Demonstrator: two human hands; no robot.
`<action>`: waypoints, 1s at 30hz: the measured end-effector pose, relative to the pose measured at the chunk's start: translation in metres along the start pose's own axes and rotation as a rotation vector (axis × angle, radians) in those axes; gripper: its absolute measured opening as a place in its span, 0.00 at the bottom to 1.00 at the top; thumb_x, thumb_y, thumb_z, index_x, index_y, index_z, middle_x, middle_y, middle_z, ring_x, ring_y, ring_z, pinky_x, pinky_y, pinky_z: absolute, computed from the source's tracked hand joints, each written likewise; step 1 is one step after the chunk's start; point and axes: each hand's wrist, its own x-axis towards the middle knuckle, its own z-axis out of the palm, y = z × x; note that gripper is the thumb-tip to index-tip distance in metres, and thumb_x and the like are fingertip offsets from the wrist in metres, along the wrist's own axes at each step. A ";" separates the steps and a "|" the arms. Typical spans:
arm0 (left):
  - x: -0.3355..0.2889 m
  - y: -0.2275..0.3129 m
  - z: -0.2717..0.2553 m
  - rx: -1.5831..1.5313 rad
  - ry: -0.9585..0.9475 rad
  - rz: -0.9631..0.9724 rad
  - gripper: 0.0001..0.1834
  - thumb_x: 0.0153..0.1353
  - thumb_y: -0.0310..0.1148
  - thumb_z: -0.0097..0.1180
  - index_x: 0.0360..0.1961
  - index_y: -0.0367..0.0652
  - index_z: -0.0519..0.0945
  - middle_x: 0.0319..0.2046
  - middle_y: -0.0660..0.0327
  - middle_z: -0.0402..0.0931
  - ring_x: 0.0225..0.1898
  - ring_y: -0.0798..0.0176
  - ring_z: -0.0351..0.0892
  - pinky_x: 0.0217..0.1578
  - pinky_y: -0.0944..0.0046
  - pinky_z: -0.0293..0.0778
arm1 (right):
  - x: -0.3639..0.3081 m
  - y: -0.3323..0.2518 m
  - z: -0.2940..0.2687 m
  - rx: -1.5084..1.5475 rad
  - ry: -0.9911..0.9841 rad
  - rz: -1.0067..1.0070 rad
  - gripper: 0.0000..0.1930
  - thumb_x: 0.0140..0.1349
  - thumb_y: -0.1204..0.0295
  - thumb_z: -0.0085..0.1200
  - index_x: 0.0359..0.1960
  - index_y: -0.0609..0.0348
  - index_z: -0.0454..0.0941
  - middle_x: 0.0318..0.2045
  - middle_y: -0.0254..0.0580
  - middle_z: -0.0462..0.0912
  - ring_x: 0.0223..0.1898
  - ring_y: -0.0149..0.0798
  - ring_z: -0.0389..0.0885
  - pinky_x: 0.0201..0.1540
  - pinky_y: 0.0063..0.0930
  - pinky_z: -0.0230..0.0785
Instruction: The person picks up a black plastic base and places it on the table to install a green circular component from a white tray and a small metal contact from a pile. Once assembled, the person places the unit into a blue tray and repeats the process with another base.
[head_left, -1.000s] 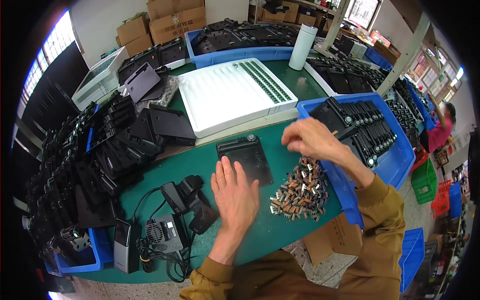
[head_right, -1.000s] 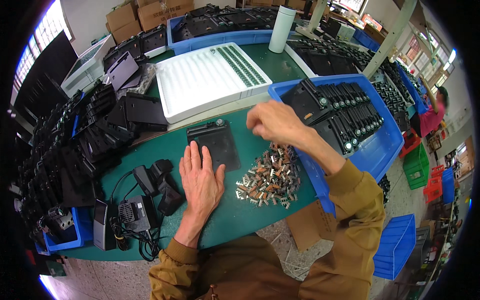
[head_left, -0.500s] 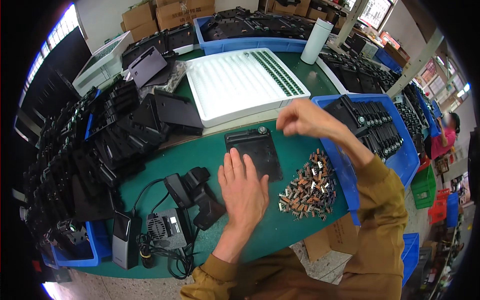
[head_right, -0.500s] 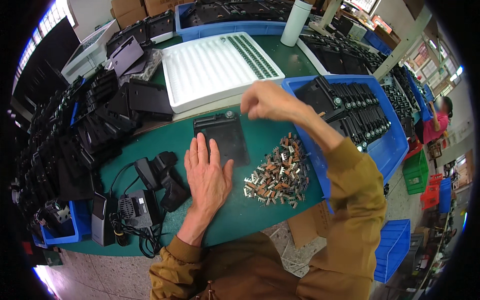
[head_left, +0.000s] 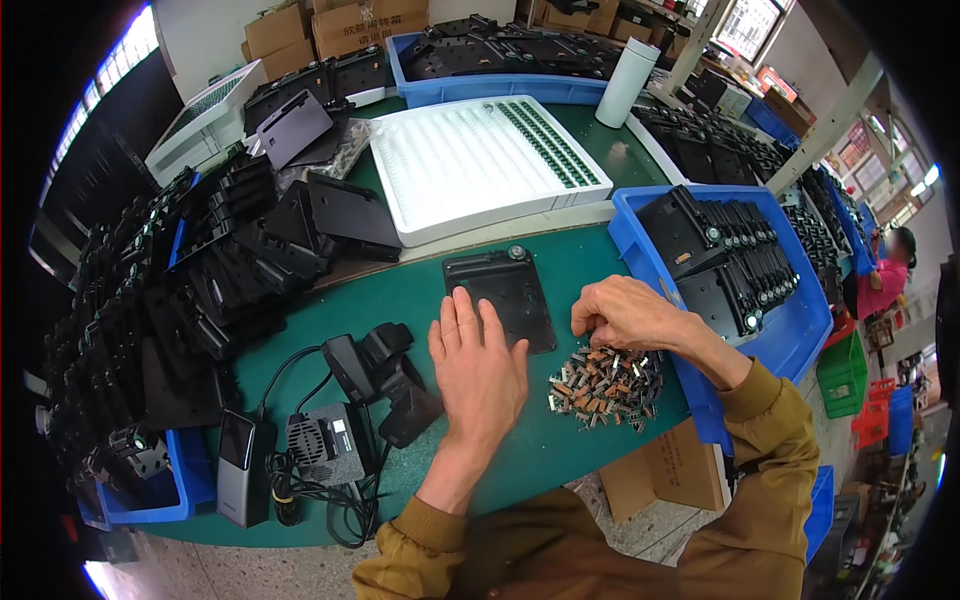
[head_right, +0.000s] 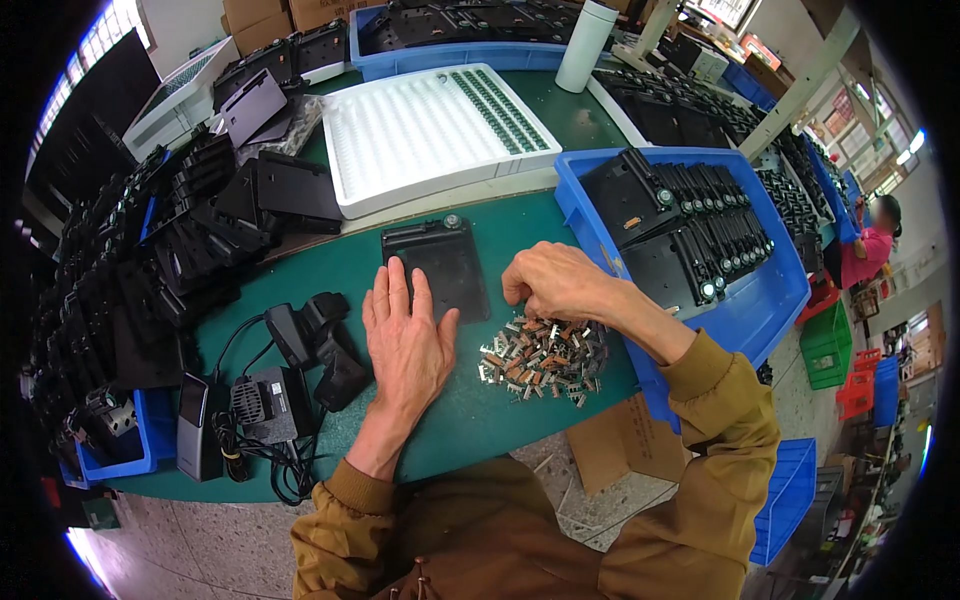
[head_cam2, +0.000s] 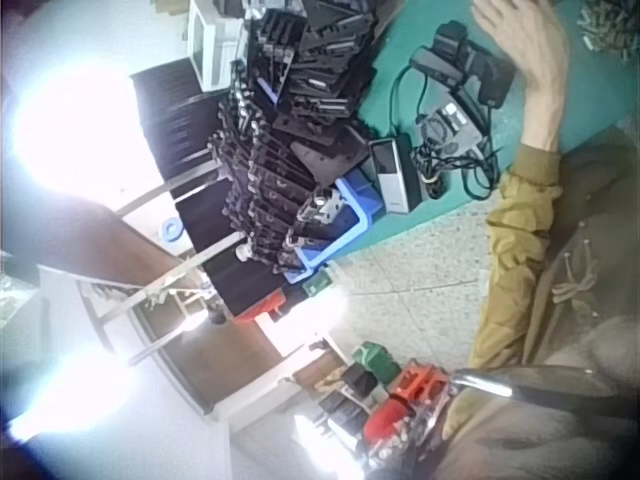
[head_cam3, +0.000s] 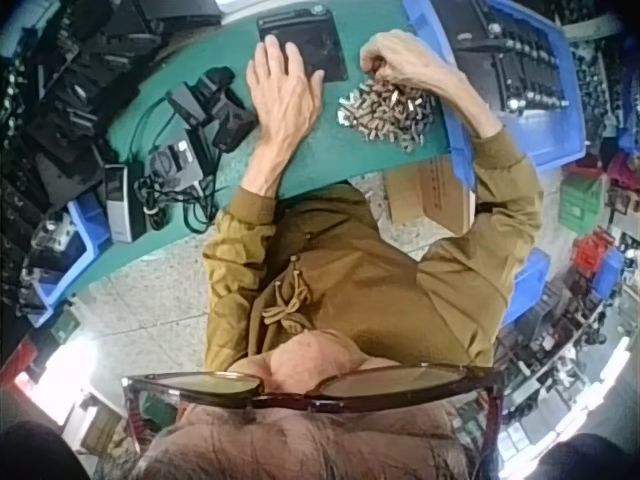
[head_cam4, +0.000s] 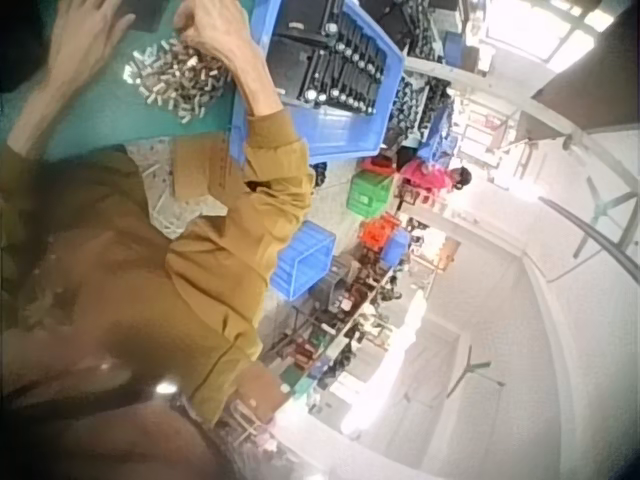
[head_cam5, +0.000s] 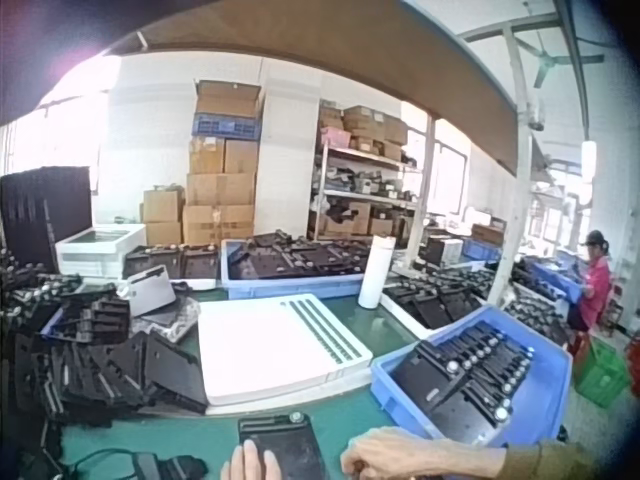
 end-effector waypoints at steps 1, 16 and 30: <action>0.000 0.000 0.001 -0.001 0.007 0.000 0.33 0.58 0.40 0.60 0.58 0.24 0.69 0.64 0.33 0.59 0.66 0.36 0.58 0.65 0.42 0.53 | -0.001 0.002 0.001 -0.066 0.025 -0.009 0.08 0.44 0.81 0.61 0.29 0.63 0.82 0.27 0.46 0.82 0.32 0.45 0.83 0.34 0.37 0.72; 0.000 -0.001 -0.001 0.011 0.009 -0.007 0.32 0.58 0.40 0.59 0.57 0.25 0.70 0.63 0.33 0.60 0.65 0.36 0.59 0.64 0.42 0.54 | 0.009 0.006 -0.005 0.198 0.149 -0.079 0.08 0.53 0.78 0.54 0.35 0.65 0.79 0.26 0.46 0.82 0.31 0.42 0.82 0.35 0.33 0.72; 0.000 -0.002 0.001 0.007 0.009 -0.019 0.32 0.59 0.41 0.58 0.57 0.26 0.71 0.63 0.34 0.61 0.65 0.37 0.60 0.64 0.43 0.54 | 0.038 -0.012 0.021 0.332 0.210 0.017 0.07 0.56 0.78 0.57 0.35 0.66 0.82 0.29 0.45 0.82 0.32 0.37 0.82 0.37 0.30 0.73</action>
